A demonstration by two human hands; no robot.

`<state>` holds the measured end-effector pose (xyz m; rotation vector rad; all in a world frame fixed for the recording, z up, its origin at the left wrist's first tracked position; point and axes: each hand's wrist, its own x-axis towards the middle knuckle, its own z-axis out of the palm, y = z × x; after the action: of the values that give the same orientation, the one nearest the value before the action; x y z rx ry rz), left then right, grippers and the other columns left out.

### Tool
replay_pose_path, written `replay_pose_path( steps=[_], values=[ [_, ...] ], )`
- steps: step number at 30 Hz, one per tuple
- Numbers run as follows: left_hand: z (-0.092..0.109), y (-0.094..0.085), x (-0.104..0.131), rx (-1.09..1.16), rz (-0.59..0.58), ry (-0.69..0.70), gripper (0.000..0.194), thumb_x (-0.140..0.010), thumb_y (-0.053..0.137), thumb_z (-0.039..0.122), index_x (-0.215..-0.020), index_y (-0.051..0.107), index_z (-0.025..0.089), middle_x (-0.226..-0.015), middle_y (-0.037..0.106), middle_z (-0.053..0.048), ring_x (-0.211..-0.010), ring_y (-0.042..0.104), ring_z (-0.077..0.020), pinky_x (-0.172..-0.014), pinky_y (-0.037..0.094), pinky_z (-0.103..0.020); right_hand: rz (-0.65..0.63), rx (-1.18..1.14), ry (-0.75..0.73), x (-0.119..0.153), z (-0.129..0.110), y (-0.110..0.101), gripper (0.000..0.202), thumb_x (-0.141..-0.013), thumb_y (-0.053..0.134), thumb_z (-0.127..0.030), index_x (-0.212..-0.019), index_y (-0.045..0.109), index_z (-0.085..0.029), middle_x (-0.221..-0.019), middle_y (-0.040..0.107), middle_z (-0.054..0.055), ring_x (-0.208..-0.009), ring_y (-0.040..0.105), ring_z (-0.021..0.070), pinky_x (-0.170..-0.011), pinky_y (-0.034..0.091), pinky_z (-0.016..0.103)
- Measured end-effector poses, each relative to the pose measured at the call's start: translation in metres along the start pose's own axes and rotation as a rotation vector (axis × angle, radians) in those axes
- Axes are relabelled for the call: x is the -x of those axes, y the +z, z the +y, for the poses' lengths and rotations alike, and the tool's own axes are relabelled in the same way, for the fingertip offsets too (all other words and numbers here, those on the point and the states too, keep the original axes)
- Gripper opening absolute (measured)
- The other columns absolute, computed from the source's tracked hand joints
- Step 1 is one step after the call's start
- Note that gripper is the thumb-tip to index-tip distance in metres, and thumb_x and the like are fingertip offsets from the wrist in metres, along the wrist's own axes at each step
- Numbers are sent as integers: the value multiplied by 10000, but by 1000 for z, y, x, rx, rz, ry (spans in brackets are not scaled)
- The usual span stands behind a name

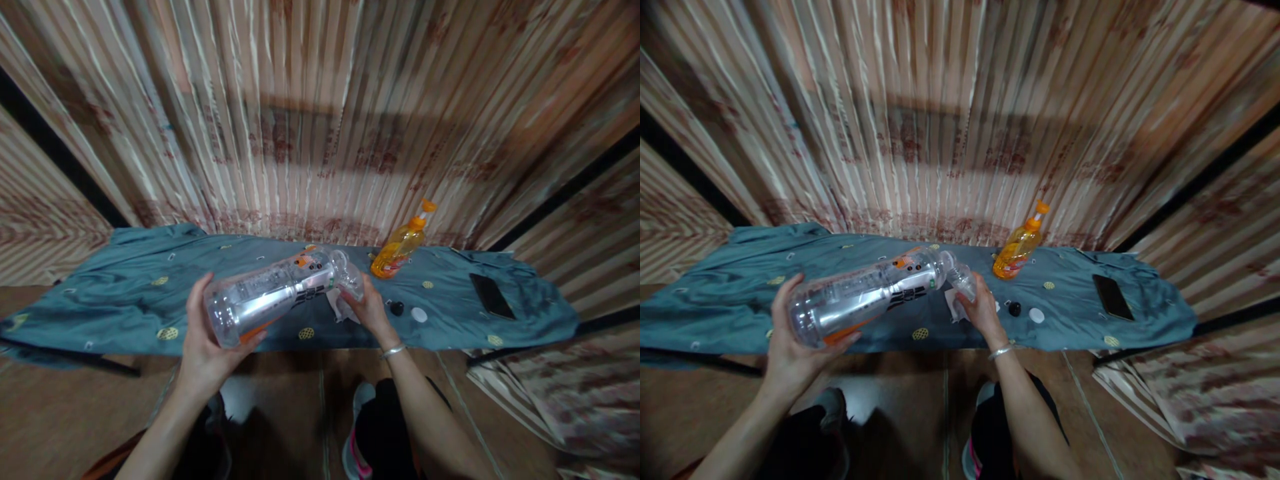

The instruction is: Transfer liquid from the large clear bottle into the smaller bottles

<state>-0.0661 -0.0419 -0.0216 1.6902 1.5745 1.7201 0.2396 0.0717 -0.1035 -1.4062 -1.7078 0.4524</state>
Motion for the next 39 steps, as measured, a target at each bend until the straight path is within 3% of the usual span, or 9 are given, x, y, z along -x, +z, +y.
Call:
replay_pose_path(
  steps=[5, 14, 21, 27, 31, 35, 39],
  values=[
    [2, 1, -1, 14, -1, 3, 1093, -553, 920, 369, -1492, 359, 343, -1254, 631, -76, -1133, 653, -374, -1027, 520, -645, 10, -1, 24, 1, -1, -1, 554, -818, 704, -367, -1324, 532, -222, -1191, 722, 101, -1058, 708, 298, -933, 559, 452],
    [0, -1, -6, -52, 19, 51, 1114, -546, 909, 514, -1500, 370, 314, -1215, 667, -82, -1063, 691, -346, -952, 578, -591, 34, -12, -8, 2, -3, 0, 509, -826, 679, -360, -1298, 551, -219, -1201, 713, 102, -1093, 695, 290, -959, 553, 441],
    [0, -5, -5, -67, 27, 33, 1078, -560, 901, 486, -1500, 390, 356, -1244, 658, -70, -1095, 676, -356, -981, 570, -565, 47, -9, -21, 4, 1, 4, 525, -824, 686, -353, -1308, 541, -209, -1196, 715, 108, -1079, 700, 287, -951, 558, 444],
    [-5, -8, -3, -121, 42, 27, 1206, -507, 917, 510, -1539, 335, 286, -1282, 617, -114, -1098, 658, -358, -969, 555, -590, 50, -6, -24, 4, 1, 6, 517, -827, 681, -332, -1311, 547, -209, -1238, 701, 116, -1121, 687, 284, -981, 549, 440],
    [-8, -5, 1, -87, 49, -64, 1275, -448, 930, 517, -1542, 314, 292, -1258, 636, -107, -1111, 661, -365, -980, 556, -579, 53, -31, -16, 5, 1, 6, 533, -814, 688, -324, -1315, 546, -213, -1245, 701, 111, -1124, 687, 284, -986, 550, 440],
    [-9, -3, 5, -70, 39, -151, 1181, -475, 921, 505, -1502, 378, 289, -1303, 625, -111, -1134, 660, -372, -979, 563, -575, 56, -36, -3, 5, 0, 6, 510, -823, 675, -354, -1300, 558, -216, -1241, 705, 117, -1120, 690, 294, -973, 558, 439],
    [-8, -3, 7, -94, -8, -84, 1079, -523, 921, 447, -1462, 418, 271, -1252, 649, -93, -1087, 686, -331, -927, 607, -504, 54, -37, 27, 6, -2, 5, 514, -820, 668, -360, -1300, 553, -214, -1209, 719, 111, -1088, 702, 292, -947, 568, 432]
  ],
)
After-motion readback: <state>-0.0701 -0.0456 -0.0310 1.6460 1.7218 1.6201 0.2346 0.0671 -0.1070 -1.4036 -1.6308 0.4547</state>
